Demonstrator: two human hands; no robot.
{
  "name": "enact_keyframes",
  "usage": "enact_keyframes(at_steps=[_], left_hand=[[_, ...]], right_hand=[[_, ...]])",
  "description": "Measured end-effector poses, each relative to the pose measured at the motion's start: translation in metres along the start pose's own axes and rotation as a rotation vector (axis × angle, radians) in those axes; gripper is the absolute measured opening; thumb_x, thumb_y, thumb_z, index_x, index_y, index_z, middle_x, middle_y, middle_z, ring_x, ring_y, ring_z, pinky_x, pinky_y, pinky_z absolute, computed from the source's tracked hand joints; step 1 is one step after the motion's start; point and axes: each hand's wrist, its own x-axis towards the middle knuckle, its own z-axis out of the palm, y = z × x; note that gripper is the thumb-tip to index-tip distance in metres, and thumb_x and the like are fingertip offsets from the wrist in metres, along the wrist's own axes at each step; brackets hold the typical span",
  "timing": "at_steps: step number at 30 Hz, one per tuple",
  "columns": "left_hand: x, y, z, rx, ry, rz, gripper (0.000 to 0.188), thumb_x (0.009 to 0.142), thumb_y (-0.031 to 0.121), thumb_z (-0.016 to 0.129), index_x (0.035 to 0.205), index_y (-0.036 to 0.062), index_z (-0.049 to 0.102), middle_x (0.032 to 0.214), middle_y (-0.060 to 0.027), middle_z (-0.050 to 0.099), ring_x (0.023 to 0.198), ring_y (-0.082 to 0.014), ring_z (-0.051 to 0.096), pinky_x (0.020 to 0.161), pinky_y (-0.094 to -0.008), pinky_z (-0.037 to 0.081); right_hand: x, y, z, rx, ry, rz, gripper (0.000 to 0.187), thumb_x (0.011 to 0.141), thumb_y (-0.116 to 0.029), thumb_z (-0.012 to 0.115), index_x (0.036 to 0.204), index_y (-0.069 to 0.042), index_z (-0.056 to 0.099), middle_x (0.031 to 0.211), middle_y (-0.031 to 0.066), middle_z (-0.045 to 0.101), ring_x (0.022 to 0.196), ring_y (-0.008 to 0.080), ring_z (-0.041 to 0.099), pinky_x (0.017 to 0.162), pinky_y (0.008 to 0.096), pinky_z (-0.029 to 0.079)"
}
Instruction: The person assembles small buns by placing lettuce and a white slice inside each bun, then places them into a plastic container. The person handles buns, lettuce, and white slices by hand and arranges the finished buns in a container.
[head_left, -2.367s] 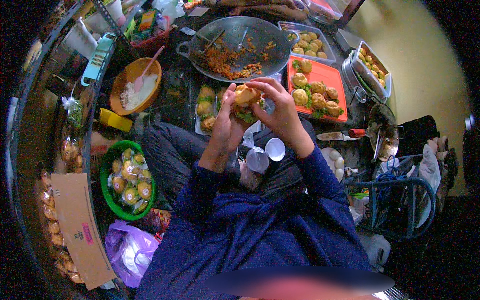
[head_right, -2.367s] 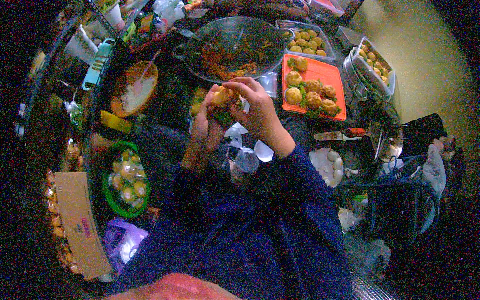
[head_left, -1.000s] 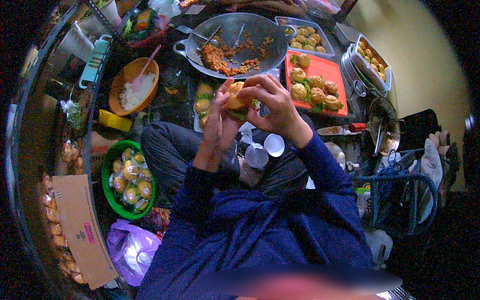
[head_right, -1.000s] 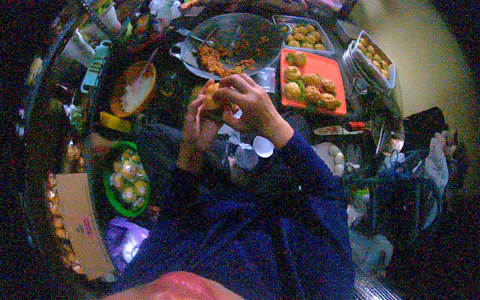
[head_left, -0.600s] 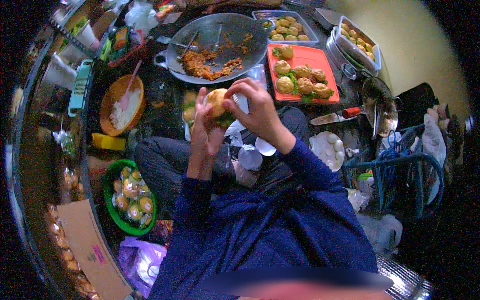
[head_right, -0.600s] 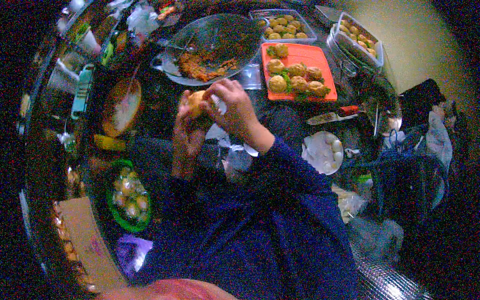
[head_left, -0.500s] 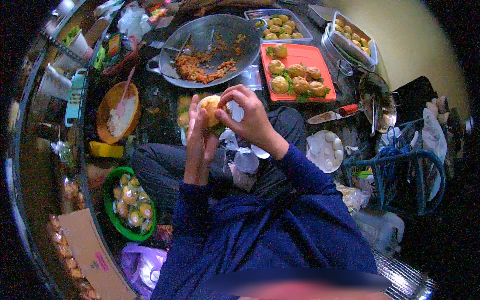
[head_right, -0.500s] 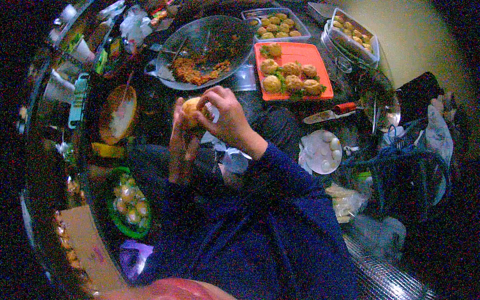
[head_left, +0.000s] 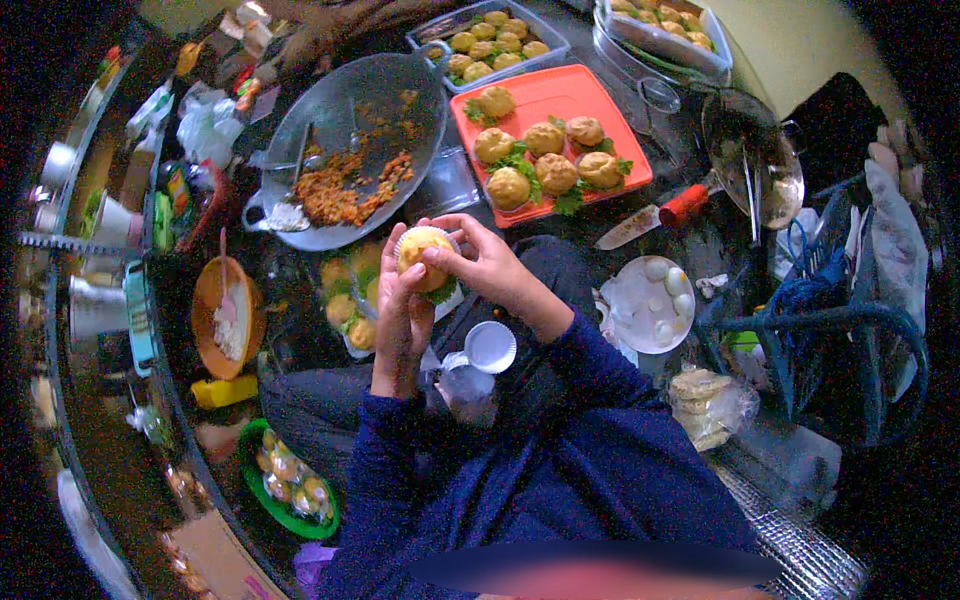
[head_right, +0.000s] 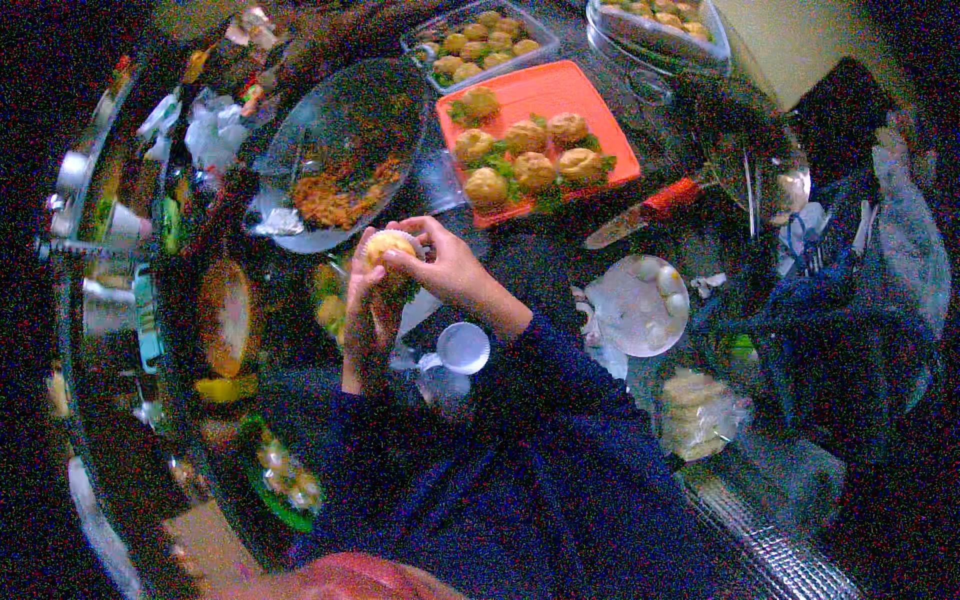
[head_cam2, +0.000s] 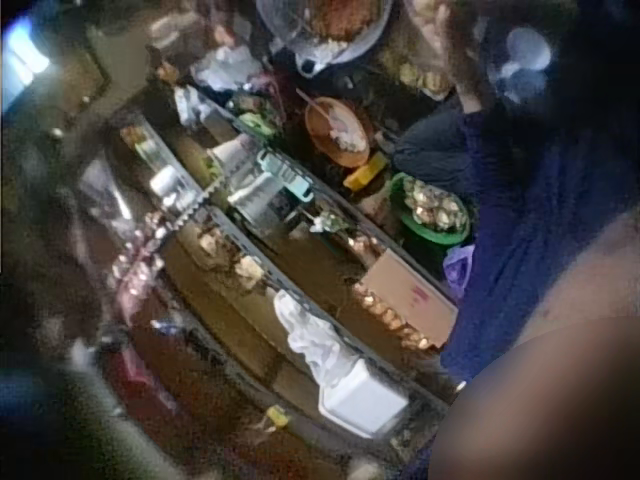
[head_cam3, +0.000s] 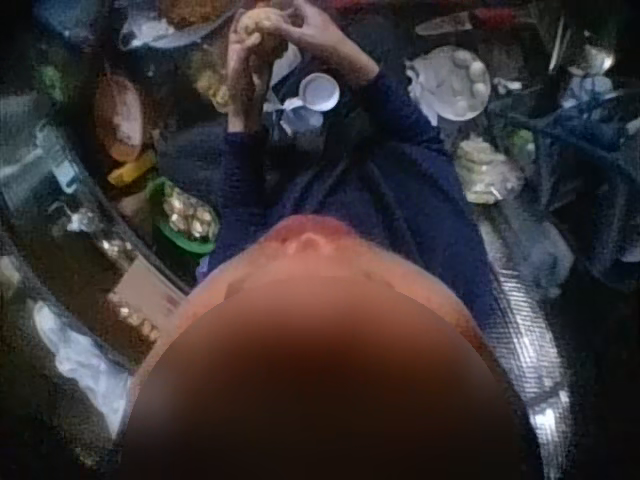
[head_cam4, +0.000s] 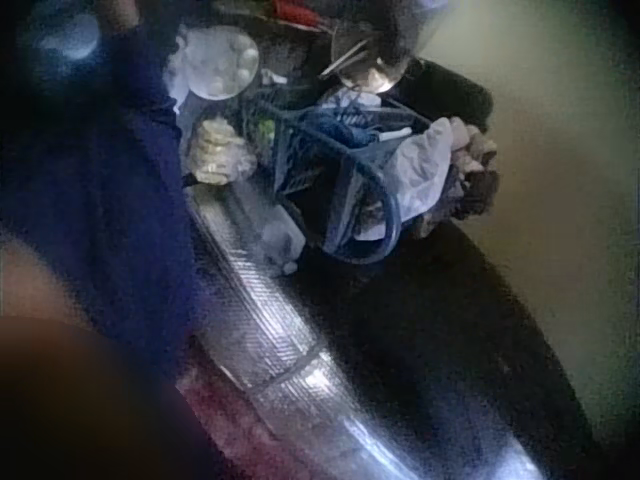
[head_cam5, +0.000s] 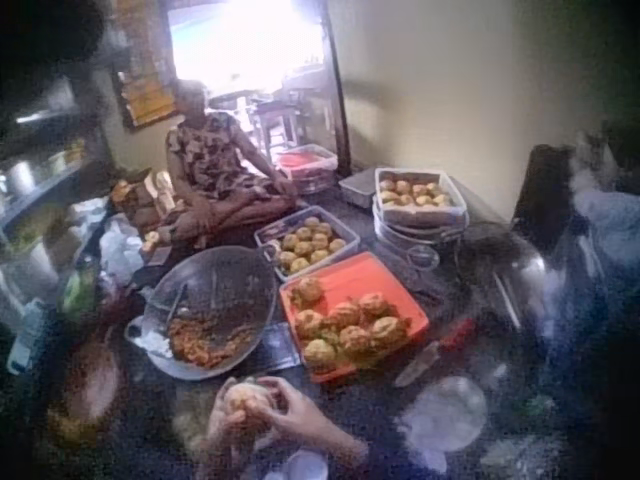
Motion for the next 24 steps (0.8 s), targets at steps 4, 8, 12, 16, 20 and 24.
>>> enact_keyframes(at_steps=[4, 8, 12, 16, 20, 24], left_hand=[[0.026, -0.016, 0.019, -0.049, -0.014, -0.078, 0.07, 0.084, 0.01, 0.061, 0.142, 0.0068, 0.022, 0.133, -0.0152, 0.044, 0.119, -0.0269, 0.05, 0.103, -0.04, 0.041], [0.049, -0.03, 0.035, -0.045, -0.078, -0.138, 0.072, 0.084, 0.012, 0.061, 0.143, 0.0095, 0.021, 0.132, -0.0136, 0.044, 0.123, -0.0267, 0.046, 0.103, -0.0426, 0.04], [0.054, -0.037, 0.039, -0.023, -0.143, -0.129, 0.068, 0.086, 0.016, 0.058, 0.143, 0.0095, 0.023, 0.141, -0.0134, 0.037, 0.134, -0.0261, 0.033, 0.106, -0.0469, 0.035], [0.043, -0.034, 0.027, 0.103, -0.097, -0.187, 0.062, 0.087, 0.023, 0.055, 0.141, 0.0093, 0.028, 0.145, -0.016, 0.033, 0.134, -0.0269, 0.034, 0.109, -0.0469, 0.029], [0.021, -0.026, 0.007, 0.148, -0.013, -0.19, 0.055, 0.088, 0.024, 0.054, 0.137, 0.008, 0.033, 0.142, -0.0173, 0.038, 0.131, -0.0266, 0.037, 0.107, -0.0446, 0.032], [-0.005, -0.015, -0.011, 0.166, 0.09, -0.204, 0.049, 0.089, 0.022, 0.053, 0.134, 0.0073, 0.038, 0.139, -0.0168, 0.042, 0.128, -0.0262, 0.041, 0.104, -0.0431, 0.035]], right_hand=[[0.009, -0.004, -0.031, 0.065, 0.03, 0.0, 0.063, 0.079, -0.037, 0.074, 0.123, 0.0, 0.049, 0.115, 0.0113, 0.059, 0.104, 0.0171, 0.057, 0.09, 0.0309, 0.047], [0.013, -0.017, -0.063, 0.035, 0.113, 0.007, 0.062, 0.078, -0.037, 0.075, 0.121, 0.001, 0.05, 0.114, 0.0119, 0.059, 0.105, 0.0177, 0.057, 0.091, 0.0317, 0.046], [0.028, -0.034, -0.103, 0.171, 0.185, 0.078, 0.056, 0.083, -0.029, 0.071, 0.124, 0.0, 0.048, 0.114, 0.0105, 0.06, 0.104, 0.0185, 0.059, 0.088, 0.03, 0.049], [0.08, -0.052, -0.173, 0.136, 0.331, -0.135, 0.048, 0.082, -0.031, 0.071, 0.115, -0.001, 0.055, 0.103, 0.0074, 0.064, 0.091, 0.0167, 0.064, 0.077, 0.0305, 0.054], [0.132, -0.057, -0.238, -0.328, 0.723, -0.069, 0.066, 0.061, -0.046, 0.084, 0.105, -0.003, 0.059, 0.09, 0.0081, 0.066, 0.07, 0.0145, 0.062, 0.061, 0.0309, 0.052], [0.157, -0.047, -0.272, -0.493, 0.512, 0.131, 0.064, 0.067, -0.05, 0.077, 0.111, -0.008, 0.057, 0.087, 0.0, 0.062, 0.072, 0.0108, 0.056, 0.062, 0.0259, 0.045]])
